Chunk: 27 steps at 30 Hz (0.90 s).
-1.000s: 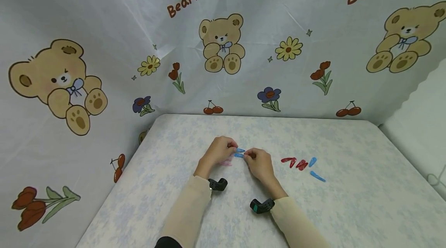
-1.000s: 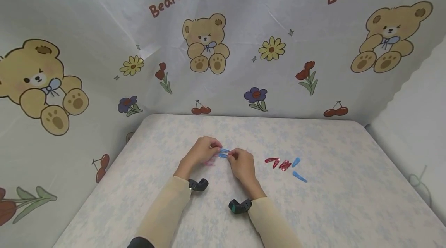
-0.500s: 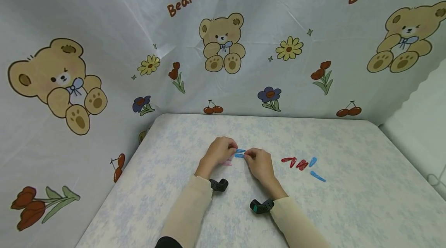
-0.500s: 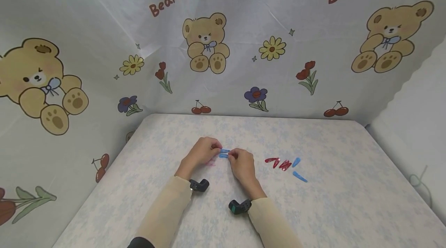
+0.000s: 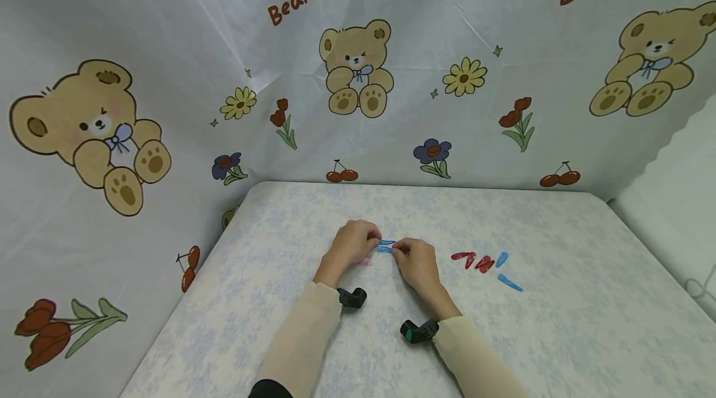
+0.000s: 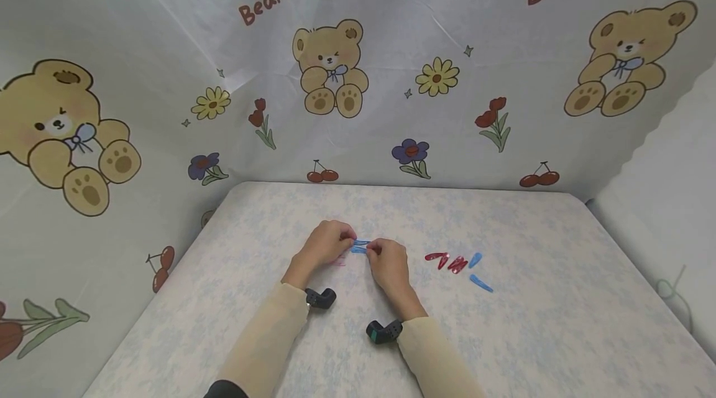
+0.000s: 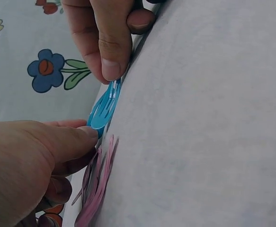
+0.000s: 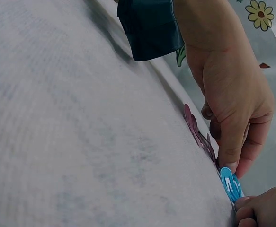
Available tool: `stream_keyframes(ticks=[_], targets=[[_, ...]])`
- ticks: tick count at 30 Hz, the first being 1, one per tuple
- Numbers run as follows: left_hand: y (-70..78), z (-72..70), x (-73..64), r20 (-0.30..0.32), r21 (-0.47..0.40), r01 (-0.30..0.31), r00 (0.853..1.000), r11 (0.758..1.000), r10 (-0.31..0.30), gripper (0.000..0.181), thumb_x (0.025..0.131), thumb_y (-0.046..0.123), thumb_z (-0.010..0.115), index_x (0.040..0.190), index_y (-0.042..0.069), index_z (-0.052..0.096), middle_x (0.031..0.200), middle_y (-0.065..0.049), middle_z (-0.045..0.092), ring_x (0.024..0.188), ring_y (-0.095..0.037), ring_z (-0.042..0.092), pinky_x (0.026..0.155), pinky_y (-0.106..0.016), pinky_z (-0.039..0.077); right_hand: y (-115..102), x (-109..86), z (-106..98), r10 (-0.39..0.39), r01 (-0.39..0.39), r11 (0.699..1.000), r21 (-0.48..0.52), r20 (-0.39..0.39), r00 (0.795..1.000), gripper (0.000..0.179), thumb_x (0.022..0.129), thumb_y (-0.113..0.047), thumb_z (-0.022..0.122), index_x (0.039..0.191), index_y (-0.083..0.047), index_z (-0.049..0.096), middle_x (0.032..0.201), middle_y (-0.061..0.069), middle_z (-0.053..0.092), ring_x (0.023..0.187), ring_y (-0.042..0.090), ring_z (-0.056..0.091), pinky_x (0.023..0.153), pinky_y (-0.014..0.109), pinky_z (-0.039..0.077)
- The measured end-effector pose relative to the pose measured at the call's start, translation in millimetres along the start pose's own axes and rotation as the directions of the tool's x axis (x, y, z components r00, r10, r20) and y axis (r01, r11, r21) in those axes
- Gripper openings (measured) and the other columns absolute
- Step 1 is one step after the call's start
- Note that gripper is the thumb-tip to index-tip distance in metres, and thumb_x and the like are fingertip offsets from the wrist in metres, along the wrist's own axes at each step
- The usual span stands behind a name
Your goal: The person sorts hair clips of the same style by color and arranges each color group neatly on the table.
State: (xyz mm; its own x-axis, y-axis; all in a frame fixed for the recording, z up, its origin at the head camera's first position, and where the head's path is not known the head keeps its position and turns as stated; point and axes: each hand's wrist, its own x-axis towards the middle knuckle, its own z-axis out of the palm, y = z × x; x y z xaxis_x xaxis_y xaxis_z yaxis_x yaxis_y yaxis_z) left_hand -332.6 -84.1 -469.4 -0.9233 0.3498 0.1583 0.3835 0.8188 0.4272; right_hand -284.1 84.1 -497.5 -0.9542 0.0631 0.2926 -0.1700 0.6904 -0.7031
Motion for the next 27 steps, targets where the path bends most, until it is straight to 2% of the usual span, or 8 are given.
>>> stream_keyframes(ticks=[9, 27], targets=[[-2.0, 2.0, -0.1, -0.002, -0.016, -0.016, 1.0, 1.0, 0.016, 0.007, 0.094, 0.019, 0.071, 0.096, 0.02, 0.078, 0.081, 0.007, 0.068, 0.07, -0.008, 0.056, 0.069, -0.029, 0.048, -2.5, 0.8, -0.5, 0.004, -0.004, 0.999, -0.036, 0.001, 1.0, 0.008, 0.091, -0.013, 0.073, 0.09, -0.007, 0.079, 0.078, 0.004, 0.072, 0.07, 0.016, 0.06, 0.064, 0.032, 0.048], [-2.5, 3.8, -0.5, 0.003, 0.01, -0.017, 1.0, 1.0, 0.017, 0.013, 0.096, 0.021, 0.069, 0.103, 0.019, 0.08, 0.097, 0.005, 0.075, 0.084, -0.011, 0.065, 0.078, -0.032, 0.054, -1.7, -0.3, 4.7, -0.002, 0.001, 0.998, -0.056, -0.031, 1.0, 0.008, 0.089, -0.014, 0.076, 0.091, -0.008, 0.08, 0.081, 0.005, 0.075, 0.074, 0.019, 0.068, 0.067, 0.036, 0.054]])
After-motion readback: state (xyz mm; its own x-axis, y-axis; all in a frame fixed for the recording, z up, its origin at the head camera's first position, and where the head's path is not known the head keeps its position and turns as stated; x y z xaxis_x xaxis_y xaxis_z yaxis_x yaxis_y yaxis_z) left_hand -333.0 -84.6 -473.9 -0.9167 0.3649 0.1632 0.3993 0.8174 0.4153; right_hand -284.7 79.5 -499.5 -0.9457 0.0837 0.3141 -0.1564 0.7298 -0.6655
